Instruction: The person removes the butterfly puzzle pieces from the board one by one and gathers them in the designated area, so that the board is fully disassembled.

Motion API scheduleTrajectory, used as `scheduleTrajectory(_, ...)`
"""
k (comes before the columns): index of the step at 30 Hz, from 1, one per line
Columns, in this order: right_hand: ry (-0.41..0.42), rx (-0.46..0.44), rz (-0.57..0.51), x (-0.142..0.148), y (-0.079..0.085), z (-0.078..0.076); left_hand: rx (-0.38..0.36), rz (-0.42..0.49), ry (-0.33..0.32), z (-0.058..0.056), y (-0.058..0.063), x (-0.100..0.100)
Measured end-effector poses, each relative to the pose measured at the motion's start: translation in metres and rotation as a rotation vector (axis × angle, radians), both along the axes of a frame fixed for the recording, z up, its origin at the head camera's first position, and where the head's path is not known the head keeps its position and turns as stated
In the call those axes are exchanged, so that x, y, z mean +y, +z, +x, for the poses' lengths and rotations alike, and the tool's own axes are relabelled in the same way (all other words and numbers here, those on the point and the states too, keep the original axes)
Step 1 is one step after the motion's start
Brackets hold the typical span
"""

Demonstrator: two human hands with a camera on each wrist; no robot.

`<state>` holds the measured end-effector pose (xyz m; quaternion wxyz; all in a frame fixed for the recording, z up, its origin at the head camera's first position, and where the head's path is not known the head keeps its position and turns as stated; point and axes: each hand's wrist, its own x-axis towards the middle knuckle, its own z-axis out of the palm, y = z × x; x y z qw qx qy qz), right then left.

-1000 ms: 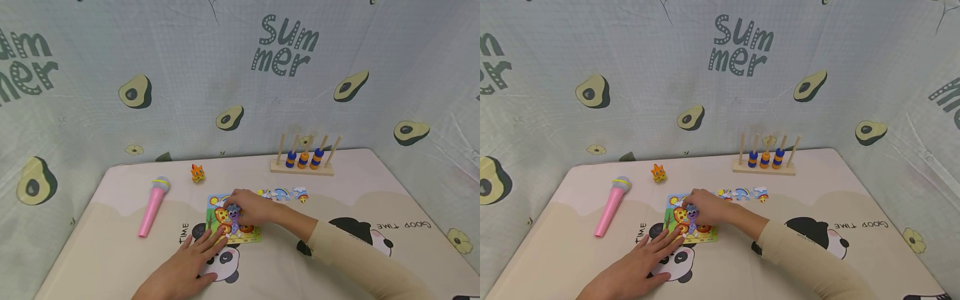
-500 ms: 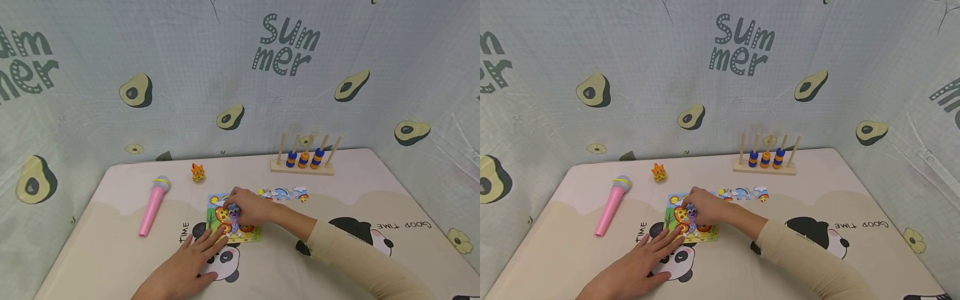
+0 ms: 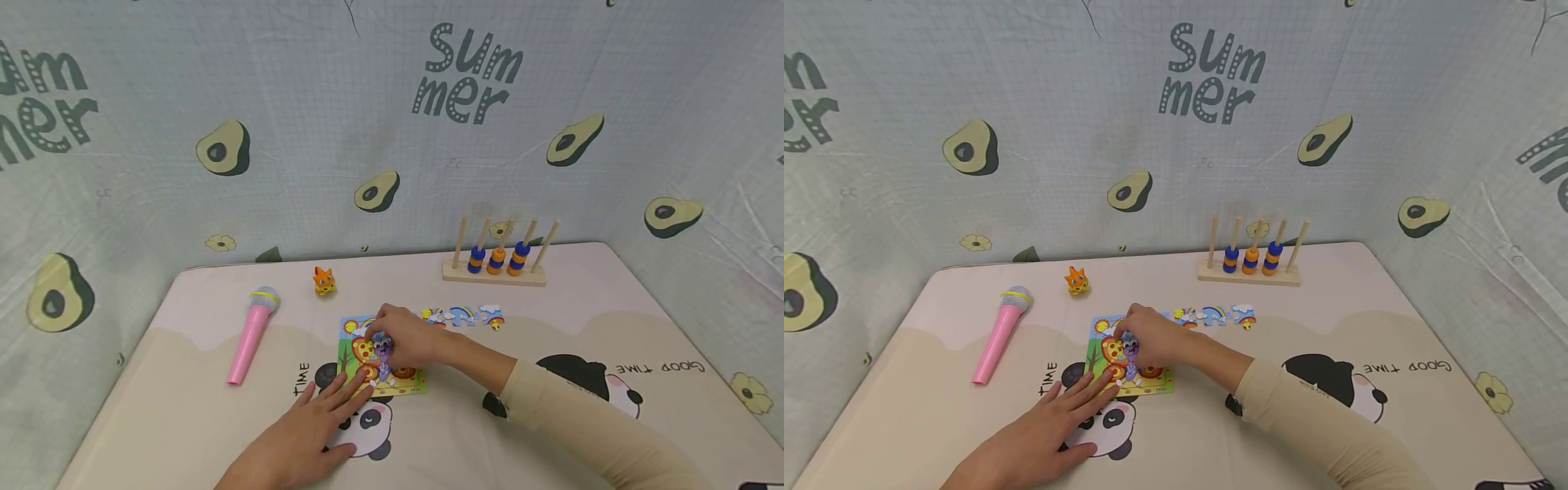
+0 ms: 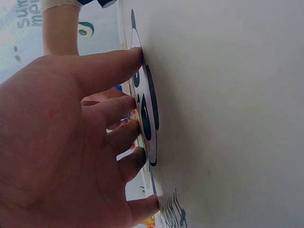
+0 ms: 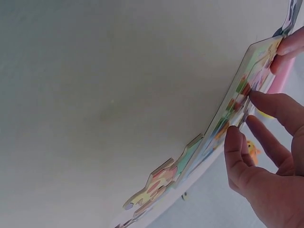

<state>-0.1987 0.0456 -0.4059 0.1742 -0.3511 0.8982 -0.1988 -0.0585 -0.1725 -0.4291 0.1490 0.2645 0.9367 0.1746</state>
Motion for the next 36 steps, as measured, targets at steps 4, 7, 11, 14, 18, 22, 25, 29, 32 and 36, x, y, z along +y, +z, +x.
scheduleTrajectory(4,-0.007,0.001,-0.001,-0.001,0.000,0.001,-0.004,-0.001,-0.001,0.000,0.000,0.000)
scheduleTrajectory(7,-0.008,0.006,-0.004,0.000,-0.001,0.000,-0.010,0.000,-0.002,0.000,0.000,-0.001)
scheduleTrajectory(11,-0.007,0.013,-0.016,0.001,-0.002,0.000,-0.002,0.000,-0.006,0.000,0.000,-0.001)
scheduleTrajectory(14,-0.008,0.009,-0.032,0.003,-0.002,-0.001,0.004,0.003,-0.007,0.000,0.001,-0.001)
scheduleTrajectory(18,-0.014,-0.010,-0.048,0.006,0.000,-0.002,-0.003,0.005,-0.004,0.000,0.001,-0.001)
scheduleTrajectory(22,-0.017,-0.030,-0.055,0.010,0.002,-0.002,-0.002,0.000,-0.005,0.000,0.001,-0.001)
scheduleTrajectory(25,-0.013,-0.035,-0.069,0.015,0.003,-0.002,0.010,0.000,-0.009,0.001,0.001,-0.001)
scheduleTrajectory(29,-0.009,-0.029,-0.092,0.023,0.003,-0.003,0.019,0.001,-0.014,0.001,0.002,-0.001)
scheduleTrajectory(32,-0.009,-0.027,-0.107,0.030,0.001,-0.004,0.024,0.000,-0.016,0.001,0.002,-0.001)
scheduleTrajectory(36,-0.012,-0.032,-0.126,0.037,0.000,-0.004,0.025,0.001,-0.016,0.001,0.001,-0.001)
